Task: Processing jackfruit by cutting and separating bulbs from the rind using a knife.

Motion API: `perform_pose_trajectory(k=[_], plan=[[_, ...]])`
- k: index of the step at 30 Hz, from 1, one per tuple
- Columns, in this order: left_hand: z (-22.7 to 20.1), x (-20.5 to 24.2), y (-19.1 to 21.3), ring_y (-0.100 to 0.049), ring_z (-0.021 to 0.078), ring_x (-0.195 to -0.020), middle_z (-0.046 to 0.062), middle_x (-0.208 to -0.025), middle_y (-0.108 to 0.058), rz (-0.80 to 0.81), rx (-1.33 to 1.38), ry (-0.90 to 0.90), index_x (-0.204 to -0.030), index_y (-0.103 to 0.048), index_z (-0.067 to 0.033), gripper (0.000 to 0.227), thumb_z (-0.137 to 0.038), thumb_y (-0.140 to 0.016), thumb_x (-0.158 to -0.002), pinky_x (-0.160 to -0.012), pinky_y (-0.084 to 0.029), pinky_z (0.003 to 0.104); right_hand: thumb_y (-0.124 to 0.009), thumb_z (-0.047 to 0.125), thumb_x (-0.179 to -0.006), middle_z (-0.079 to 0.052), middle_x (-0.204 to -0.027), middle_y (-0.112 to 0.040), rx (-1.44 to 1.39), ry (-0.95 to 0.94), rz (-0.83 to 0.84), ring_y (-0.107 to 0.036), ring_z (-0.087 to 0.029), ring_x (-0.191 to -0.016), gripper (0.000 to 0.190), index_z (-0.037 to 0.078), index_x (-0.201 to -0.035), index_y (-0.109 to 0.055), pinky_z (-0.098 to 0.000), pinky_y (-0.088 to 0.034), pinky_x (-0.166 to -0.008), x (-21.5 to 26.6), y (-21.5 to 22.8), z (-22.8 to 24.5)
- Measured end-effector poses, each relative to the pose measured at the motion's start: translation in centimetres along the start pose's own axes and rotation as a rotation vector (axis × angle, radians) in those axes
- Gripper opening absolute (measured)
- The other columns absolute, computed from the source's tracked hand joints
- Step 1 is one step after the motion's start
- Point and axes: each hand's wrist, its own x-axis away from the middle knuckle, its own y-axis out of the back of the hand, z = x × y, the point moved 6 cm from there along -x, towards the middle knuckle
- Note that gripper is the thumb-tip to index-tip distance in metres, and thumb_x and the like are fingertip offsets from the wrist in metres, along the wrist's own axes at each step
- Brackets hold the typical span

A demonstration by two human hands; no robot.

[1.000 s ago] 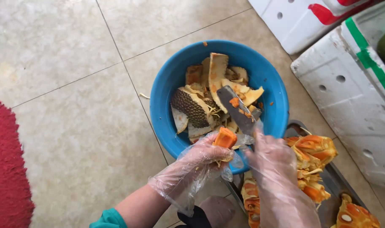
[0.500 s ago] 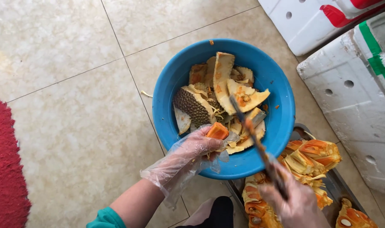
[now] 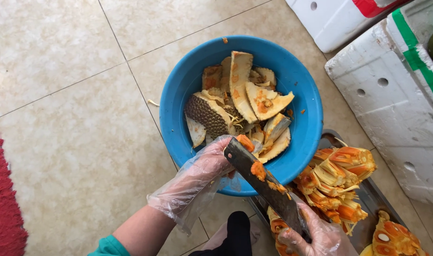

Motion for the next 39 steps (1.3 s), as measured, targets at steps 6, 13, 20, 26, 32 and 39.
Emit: perform_pose_trajectory(k=[6,13,20,26,32,39], plan=[[0.3,-0.1,-0.3,-0.049,0.0098,-0.043,0.004,-0.062,-0.061,-0.023,0.035,-0.007,-0.102,-0.074,-0.0104,0.025,-0.016,-0.058,-0.083,-0.038,-0.038,0.023,-0.057,0.078,-0.074,0.026,-0.151,-0.061,-0.07,0.088,-0.013,-0.056,-0.005,-0.145,0.09,0.054,-0.158,-0.034,-0.0329,-0.045,-0.123,-0.6,-0.5,-0.4],[0.1,0.3,-0.7,-0.052,0.0111,-0.055,0.002,-0.071,-0.061,-0.028,0.089,-0.04,-0.112,-0.072,-0.0096,0.032,-0.013,-0.064,-0.081,-0.044,-0.039,0.025,-0.064,0.074,-0.072,0.011,-0.153,-0.061,-0.224,0.298,-0.185,-0.052,-0.012,-0.146,0.089,0.039,-0.152,-0.053,-0.0349,-0.041,-0.123,-1.2,-0.8,-0.4],[-0.9,0.9,-0.9,-0.047,0.0103,-0.056,-0.002,-0.066,-0.056,-0.186,-0.141,-0.025,-0.108,-0.076,-0.0182,0.045,-0.054,-0.06,-0.085,-0.051,-0.04,0.027,-0.059,0.078,-0.072,0.007,-0.13,-0.077,-0.1,0.07,-0.077,-0.073,-0.016,-0.125,0.089,0.045,-0.154,-0.044,-0.0324,-0.055,-0.107,-2.4,-3.3,-1.8],[-1.1,1.2,-2.1,-0.049,0.0083,-0.061,-0.004,-0.077,-0.061,-0.136,-0.136,-0.073,-0.107,-0.075,-0.022,0.041,-0.056,-0.062,-0.089,-0.054,-0.04,0.026,-0.05,0.081,-0.075,0.007,-0.138,-0.071,-0.164,0.1,-0.067,-0.065,-0.023,-0.128,0.083,0.038,-0.146,-0.053,-0.0388,-0.048,-0.107,-0.9,-1.5,2.3],[0.2,0.6,-3.0,-0.051,0.0129,-0.059,0.002,-0.068,-0.059,-0.112,-0.162,0.061,-0.094,-0.072,-0.0117,0.02,-0.031,-0.066,-0.094,-0.053,-0.045,0.029,-0.048,0.08,-0.074,0.002,-0.128,-0.077,-0.262,0.163,-0.16,-0.067,-0.024,-0.126,0.08,0.036,-0.139,-0.062,-0.0411,-0.049,-0.106,0.5,0.2,3.9],[-4.4,2.8,-4.1,-0.05,0.0113,-0.07,-0.001,-0.077,-0.057,-0.029,-0.181,0.012,-0.105,-0.075,-0.021,0.035,-0.046,-0.067,-0.083,-0.063,-0.038,0.029,-0.058,0.07,-0.077,0.003,-0.116,-0.08,-0.336,-0.089,0.022,-0.072,-0.02,-0.118,0.065,0.038,-0.133,-0.067,-0.0354,-0.05,-0.104,2.6,0.4,1.8]])
